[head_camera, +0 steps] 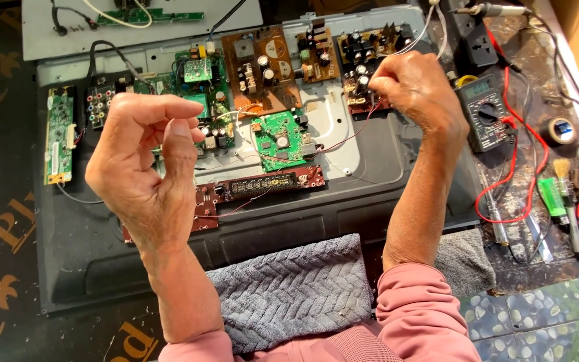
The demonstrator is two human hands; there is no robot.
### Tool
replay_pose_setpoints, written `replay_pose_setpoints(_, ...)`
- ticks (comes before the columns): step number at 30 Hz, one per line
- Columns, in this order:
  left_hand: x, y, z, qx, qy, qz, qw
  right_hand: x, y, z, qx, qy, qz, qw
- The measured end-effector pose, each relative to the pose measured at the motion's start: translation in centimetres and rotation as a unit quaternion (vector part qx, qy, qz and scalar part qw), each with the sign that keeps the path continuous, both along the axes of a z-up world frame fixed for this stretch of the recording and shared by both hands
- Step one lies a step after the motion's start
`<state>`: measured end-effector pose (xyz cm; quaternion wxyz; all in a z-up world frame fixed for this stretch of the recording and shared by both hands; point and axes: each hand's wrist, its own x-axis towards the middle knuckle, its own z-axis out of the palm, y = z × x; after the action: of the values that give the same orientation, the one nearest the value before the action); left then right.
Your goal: Soldering wire connections onto a television circuit board during a repair process.
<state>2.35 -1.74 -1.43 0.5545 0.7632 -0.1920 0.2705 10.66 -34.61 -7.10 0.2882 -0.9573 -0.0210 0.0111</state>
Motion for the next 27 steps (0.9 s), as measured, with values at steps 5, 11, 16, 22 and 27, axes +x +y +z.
replay_pose_setpoints(5,0.0,-0.2,0.1,-0.003,-0.015,-0.018,1.0,0.2,0.4,0.1,0.008,0.039,-0.01,0.999)
replay_pose_setpoints(11,-0.1,-0.1,-0.1,0.007,0.005,0.008,1.0,0.6,-0.6,-1.7,0.017,0.024,-0.01,1.0)
replay_pose_setpoints(16,-0.2,-0.1,0.0,0.0,0.01,0.016,1.0,0.8,-0.8,-2.3,0.011,0.019,-0.005,1.0)
replay_pose_setpoints(22,-0.1,-0.2,-0.2,0.002,0.013,0.015,1.0,0.4,-0.3,-1.3,0.007,0.016,-0.007,1.0)
replay_pose_setpoints(27,-0.2,-0.2,0.0,-0.003,0.013,0.024,1.0,0.5,-0.1,-1.2,0.004,0.014,-0.004,1.0)
